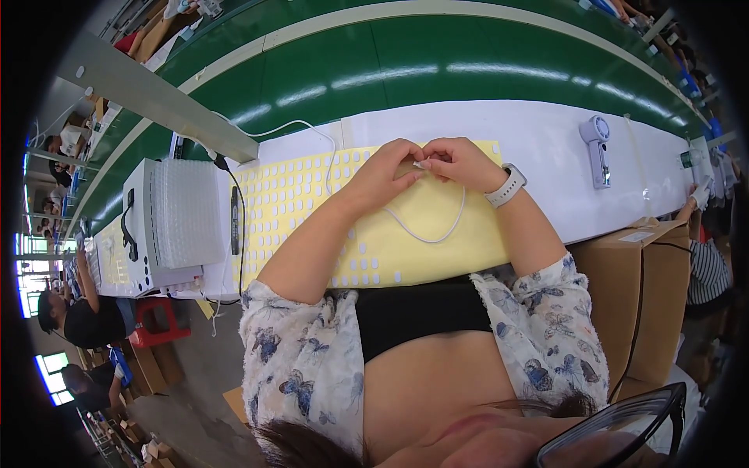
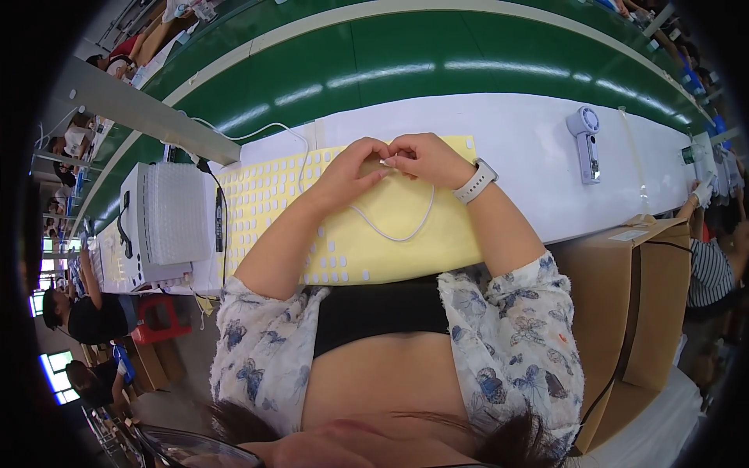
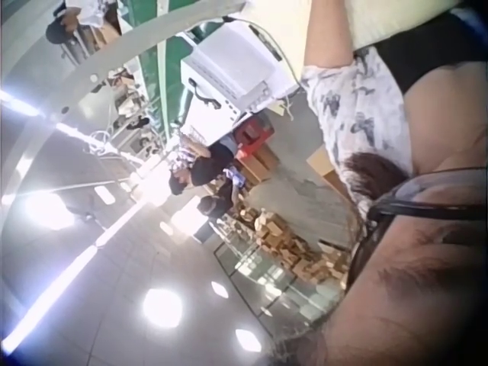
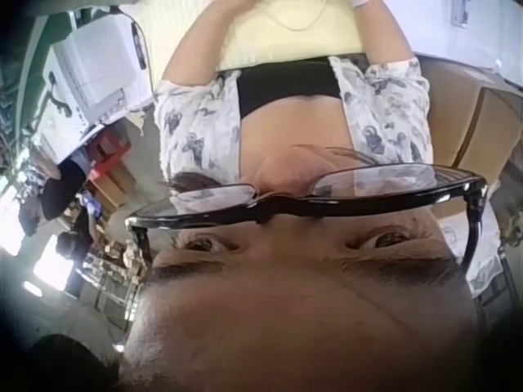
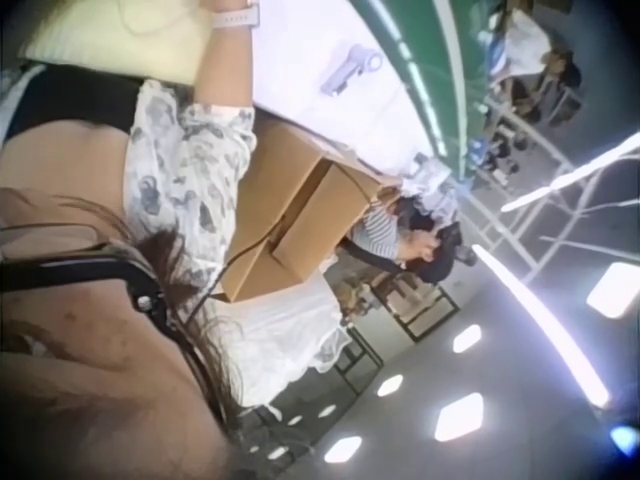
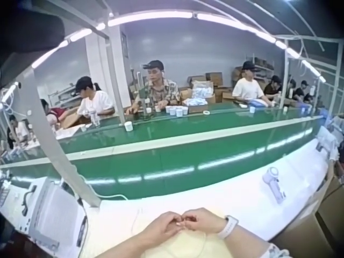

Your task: The person assembles handheld fans by hand at a factory workbench, putting together fan housings, electronic circuits, and charging cables, then inspecting the completed fans.

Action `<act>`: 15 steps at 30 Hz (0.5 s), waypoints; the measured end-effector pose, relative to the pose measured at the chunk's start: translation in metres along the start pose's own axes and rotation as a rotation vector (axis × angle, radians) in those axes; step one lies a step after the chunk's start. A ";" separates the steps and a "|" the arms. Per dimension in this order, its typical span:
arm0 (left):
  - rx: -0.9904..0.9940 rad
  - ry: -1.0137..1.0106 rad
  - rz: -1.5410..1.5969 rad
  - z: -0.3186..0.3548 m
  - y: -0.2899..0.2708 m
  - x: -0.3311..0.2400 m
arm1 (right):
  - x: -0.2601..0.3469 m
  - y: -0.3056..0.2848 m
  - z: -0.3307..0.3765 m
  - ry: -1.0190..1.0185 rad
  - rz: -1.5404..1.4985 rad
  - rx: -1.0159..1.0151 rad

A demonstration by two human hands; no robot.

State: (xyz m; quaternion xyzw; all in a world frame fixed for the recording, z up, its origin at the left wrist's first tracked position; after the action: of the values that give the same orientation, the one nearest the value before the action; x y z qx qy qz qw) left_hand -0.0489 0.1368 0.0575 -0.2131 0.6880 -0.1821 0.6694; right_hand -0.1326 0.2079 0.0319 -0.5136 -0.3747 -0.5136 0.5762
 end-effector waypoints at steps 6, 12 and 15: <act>0.008 0.042 0.008 -0.001 0.001 -0.002 | 0.003 0.002 0.000 -0.026 0.014 0.001; 0.005 0.063 -0.001 -0.002 0.000 -0.004 | 0.007 0.000 0.001 -0.067 0.051 -0.004; 0.007 0.056 0.005 -0.002 0.002 -0.001 | 0.014 0.000 0.003 -0.127 0.165 -0.003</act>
State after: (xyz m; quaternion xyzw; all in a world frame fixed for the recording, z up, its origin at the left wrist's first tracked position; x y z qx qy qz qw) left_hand -0.0508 0.1388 0.0574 -0.2039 0.7062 -0.1890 0.6511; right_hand -0.1297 0.2080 0.0457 -0.5752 -0.3659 -0.4313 0.5910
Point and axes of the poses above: each hand's wrist, its own z-axis away from the middle knuckle, its own y-axis out of the palm, x = y × z, the point moved 9 cm from there along -z, towards the middle knuckle, and after that the axes turned 7 degrees about x, right-handed, at the moved point
